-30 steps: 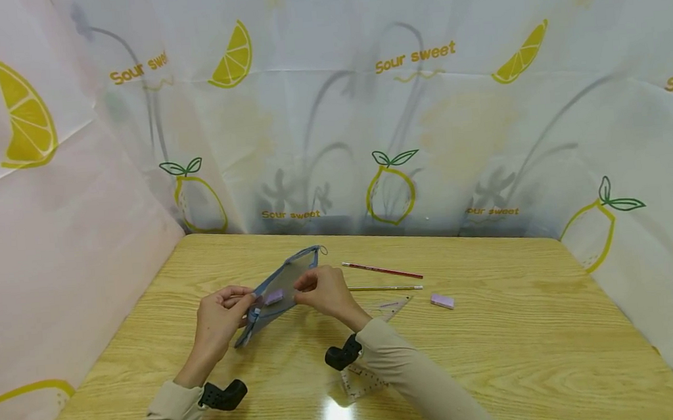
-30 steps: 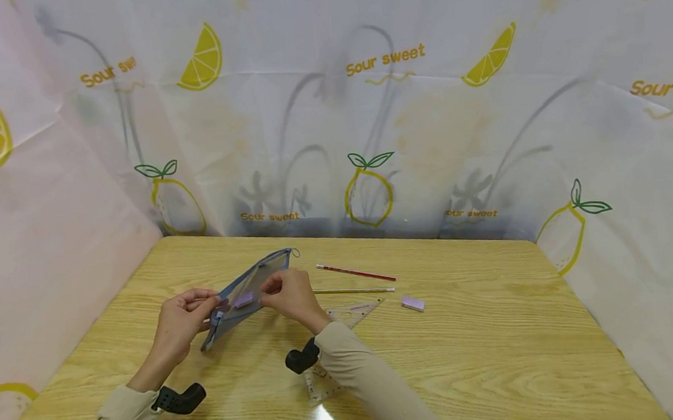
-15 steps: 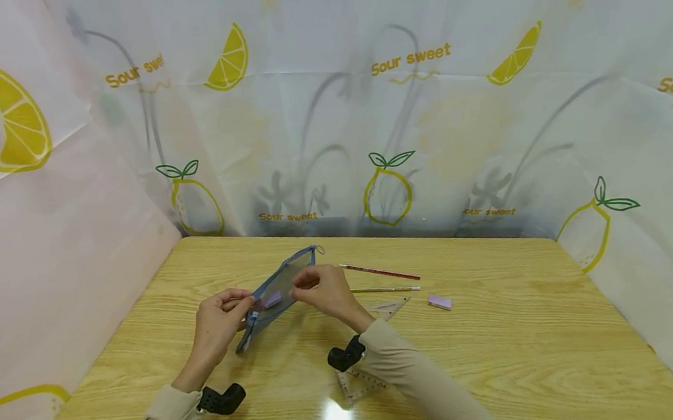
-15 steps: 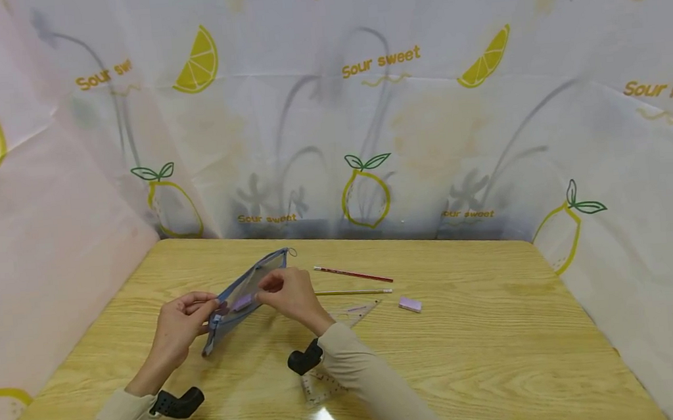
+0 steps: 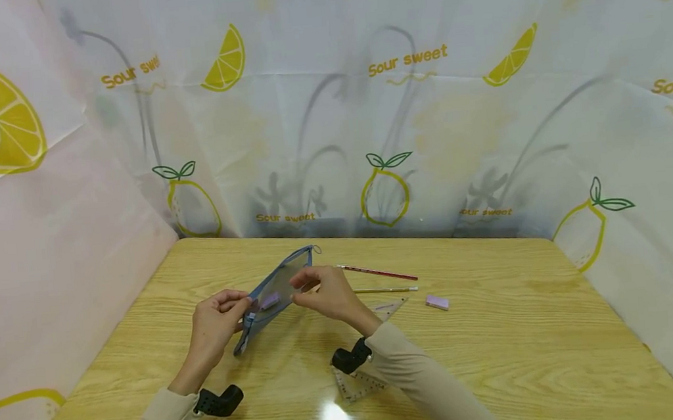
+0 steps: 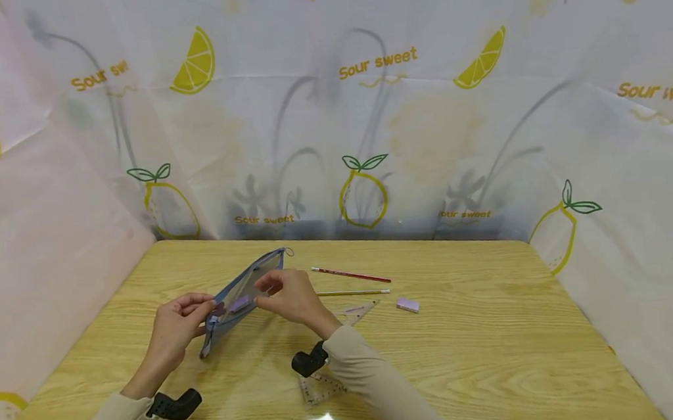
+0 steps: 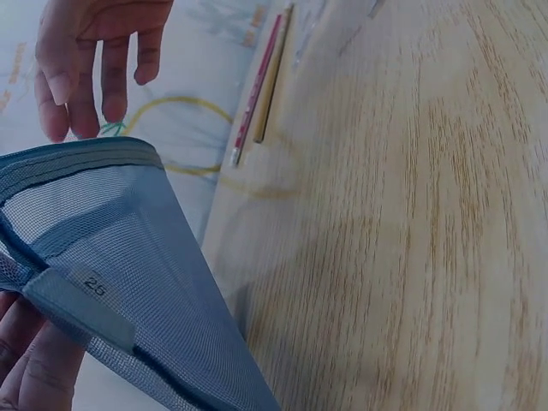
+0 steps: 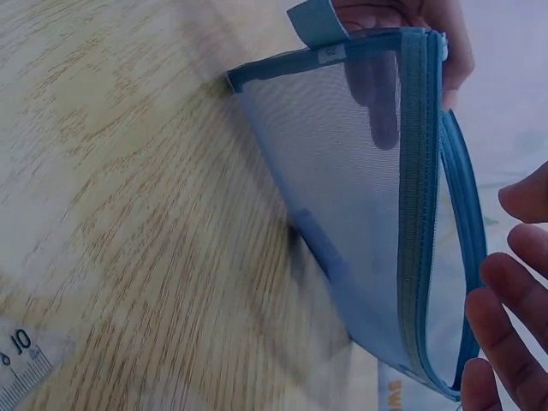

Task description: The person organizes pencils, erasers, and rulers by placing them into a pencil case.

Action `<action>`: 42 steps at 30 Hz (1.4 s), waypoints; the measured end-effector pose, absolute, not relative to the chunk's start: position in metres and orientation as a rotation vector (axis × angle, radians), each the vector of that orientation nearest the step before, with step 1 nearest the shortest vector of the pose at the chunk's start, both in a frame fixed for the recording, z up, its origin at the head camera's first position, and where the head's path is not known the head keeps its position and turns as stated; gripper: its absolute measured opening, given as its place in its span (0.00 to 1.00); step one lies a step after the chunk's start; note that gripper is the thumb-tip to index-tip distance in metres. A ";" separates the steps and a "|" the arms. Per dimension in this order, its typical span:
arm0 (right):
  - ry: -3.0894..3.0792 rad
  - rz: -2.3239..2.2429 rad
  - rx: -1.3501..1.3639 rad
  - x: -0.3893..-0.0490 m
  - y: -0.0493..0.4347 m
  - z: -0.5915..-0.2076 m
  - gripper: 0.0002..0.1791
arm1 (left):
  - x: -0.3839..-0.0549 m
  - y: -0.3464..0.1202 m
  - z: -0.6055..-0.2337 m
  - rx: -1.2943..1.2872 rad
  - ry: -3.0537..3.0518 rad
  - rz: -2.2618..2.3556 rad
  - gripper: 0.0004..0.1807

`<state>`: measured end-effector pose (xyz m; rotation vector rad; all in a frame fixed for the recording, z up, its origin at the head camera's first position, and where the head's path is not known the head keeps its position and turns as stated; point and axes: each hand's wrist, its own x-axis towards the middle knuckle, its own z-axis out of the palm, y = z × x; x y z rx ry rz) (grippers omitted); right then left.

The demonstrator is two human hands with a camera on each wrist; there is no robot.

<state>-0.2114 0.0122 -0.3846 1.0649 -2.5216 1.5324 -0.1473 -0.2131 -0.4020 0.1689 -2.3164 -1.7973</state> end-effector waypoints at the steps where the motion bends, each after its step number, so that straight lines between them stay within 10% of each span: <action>1: -2.517 1.523 1.072 -0.211 0.013 -0.384 0.10 | -0.148 -0.213 -0.402 0.167 -2.319 -1.796 0.14; 42: -2.428 1.255 1.161 -0.194 0.060 -0.359 0.12 | -0.146 -0.209 -0.400 0.172 -2.299 -1.817 0.13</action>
